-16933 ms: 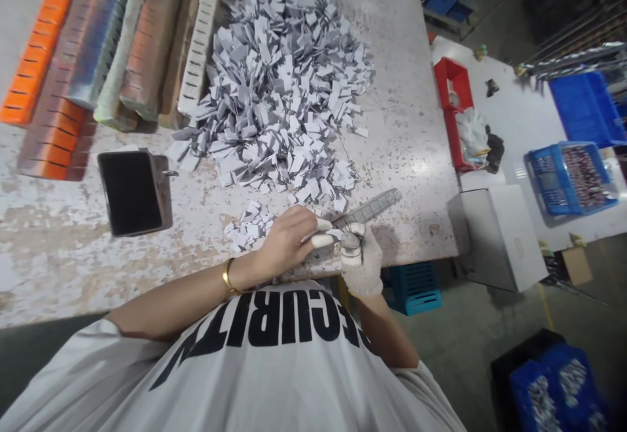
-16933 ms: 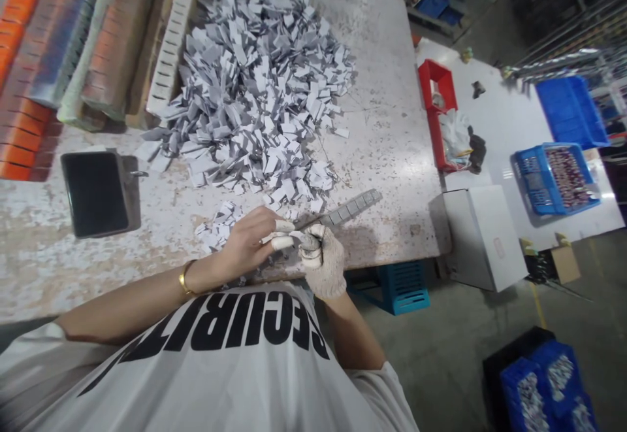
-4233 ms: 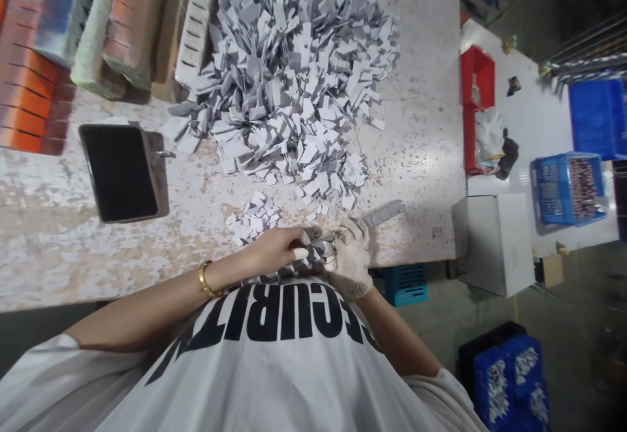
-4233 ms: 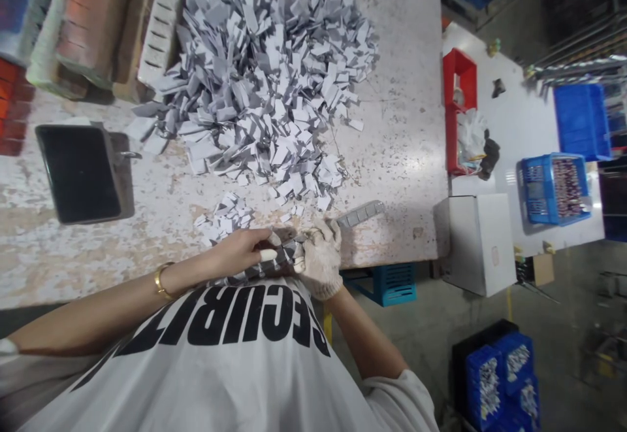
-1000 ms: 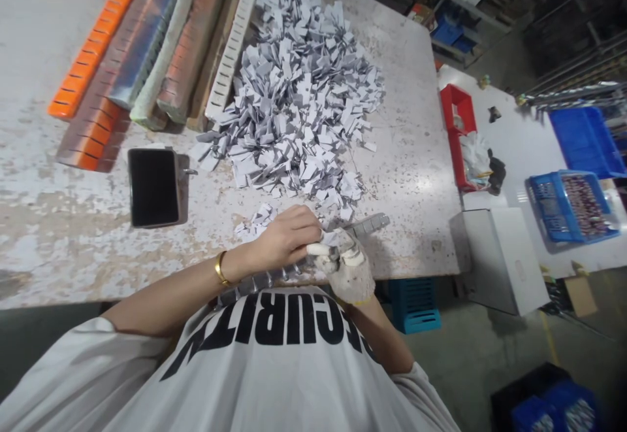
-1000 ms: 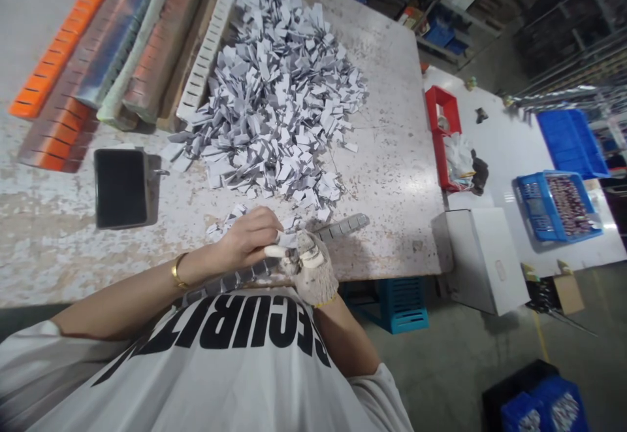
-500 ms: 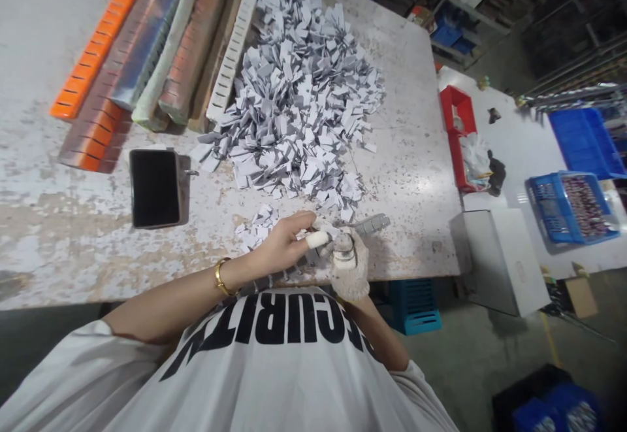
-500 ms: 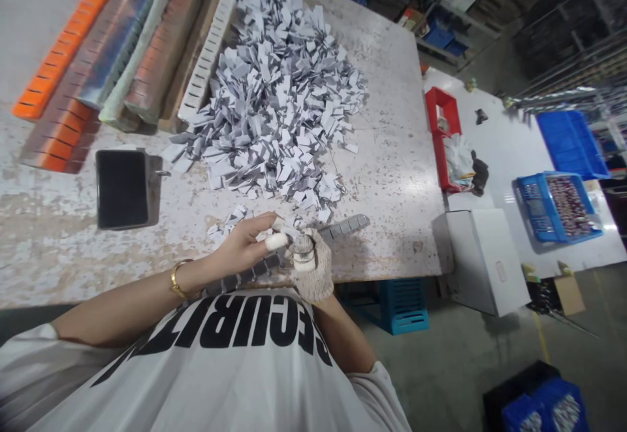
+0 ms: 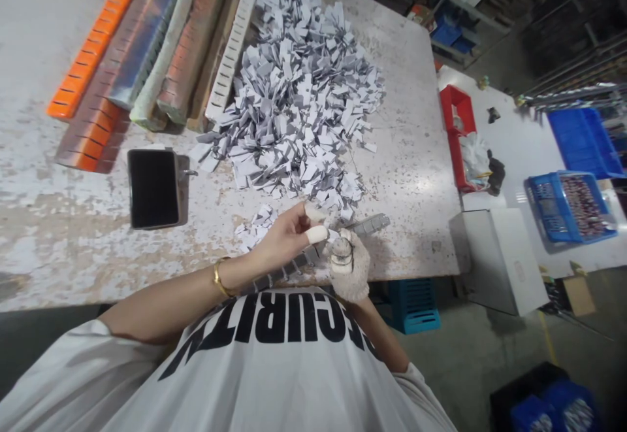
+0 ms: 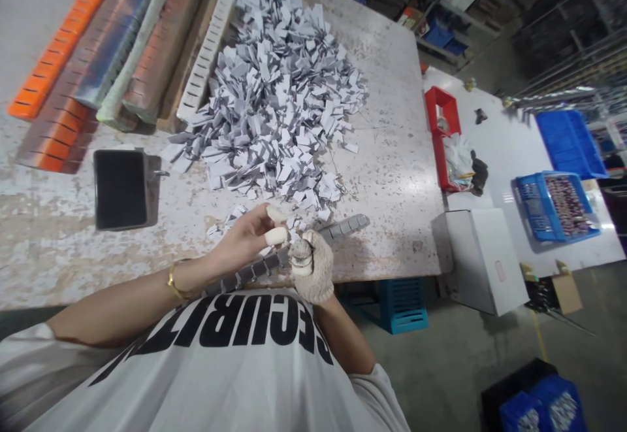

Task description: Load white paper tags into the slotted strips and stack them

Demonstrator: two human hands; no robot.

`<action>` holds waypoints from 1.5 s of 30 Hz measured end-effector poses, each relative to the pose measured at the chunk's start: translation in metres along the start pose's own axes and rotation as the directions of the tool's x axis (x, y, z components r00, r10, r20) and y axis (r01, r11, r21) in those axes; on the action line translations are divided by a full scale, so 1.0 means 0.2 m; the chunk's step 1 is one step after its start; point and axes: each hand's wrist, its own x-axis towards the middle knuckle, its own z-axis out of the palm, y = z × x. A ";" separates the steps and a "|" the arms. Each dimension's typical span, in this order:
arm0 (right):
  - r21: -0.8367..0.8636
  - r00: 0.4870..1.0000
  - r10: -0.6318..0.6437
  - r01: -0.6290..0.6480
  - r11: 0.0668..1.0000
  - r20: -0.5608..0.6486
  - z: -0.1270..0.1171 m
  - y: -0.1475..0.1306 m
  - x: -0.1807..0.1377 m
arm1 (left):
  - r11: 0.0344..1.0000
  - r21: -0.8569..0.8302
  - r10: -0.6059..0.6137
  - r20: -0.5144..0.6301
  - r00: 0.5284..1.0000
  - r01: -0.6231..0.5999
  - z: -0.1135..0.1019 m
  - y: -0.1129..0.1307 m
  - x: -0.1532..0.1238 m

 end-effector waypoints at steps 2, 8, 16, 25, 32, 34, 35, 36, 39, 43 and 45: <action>-0.015 0.999 -0.034 0.033 0.999 -0.038 0.00 0.00 0.01 | 0.954 0.225 0.219 -0.072 0.973 -0.198 0.01 -0.02 -0.02; -0.089 0.968 -0.244 0.238 0.967 -0.056 -0.01 -0.01 0.03 | 0.992 0.119 0.039 0.051 0.998 -0.045 -0.01 0.00 -0.01; -0.196 0.948 -0.313 0.319 0.927 0.063 -0.13 -0.03 0.07 | 0.958 0.287 -0.027 0.076 0.997 0.004 -0.06 -0.05 0.00; -0.546 0.952 -0.241 0.305 0.780 0.187 -0.04 0.16 -0.13 | 0.729 0.681 -0.166 0.078 0.983 0.069 -0.19 -0.17 -0.10; -0.550 0.947 -0.248 0.320 0.771 0.203 -0.02 0.17 -0.12 | 0.731 0.676 -0.192 0.079 0.978 0.089 -0.21 -0.20 -0.10; -0.538 0.938 -0.269 0.347 0.768 0.221 -0.03 0.17 -0.11 | 0.739 0.665 -0.216 0.090 0.972 0.103 -0.21 -0.20 -0.10; -0.537 0.932 -0.281 0.362 0.762 0.228 -0.03 0.16 -0.11 | 0.740 0.664 -0.225 0.094 0.970 0.107 -0.21 -0.20 -0.10; -0.540 0.926 -0.291 0.376 0.753 0.239 -0.03 0.16 -0.11 | 0.738 0.666 -0.234 0.097 0.967 0.111 -0.22 -0.20 -0.10; -0.566 0.916 -0.293 0.399 0.722 0.272 -0.03 0.15 -0.08 | 0.714 0.689 -0.260 0.101 0.960 0.121 -0.23 -0.20 -0.09; -0.594 0.911 -0.223 0.398 0.700 0.348 -0.04 0.10 -0.04 | 0.712 0.686 -0.294 0.101 0.951 0.147 -0.23 -0.20 -0.09; -0.598 0.908 -0.185 0.390 0.700 0.375 -0.04 0.07 -0.02 | 0.724 0.675 -0.290 0.111 0.950 0.142 -0.23 -0.19 -0.09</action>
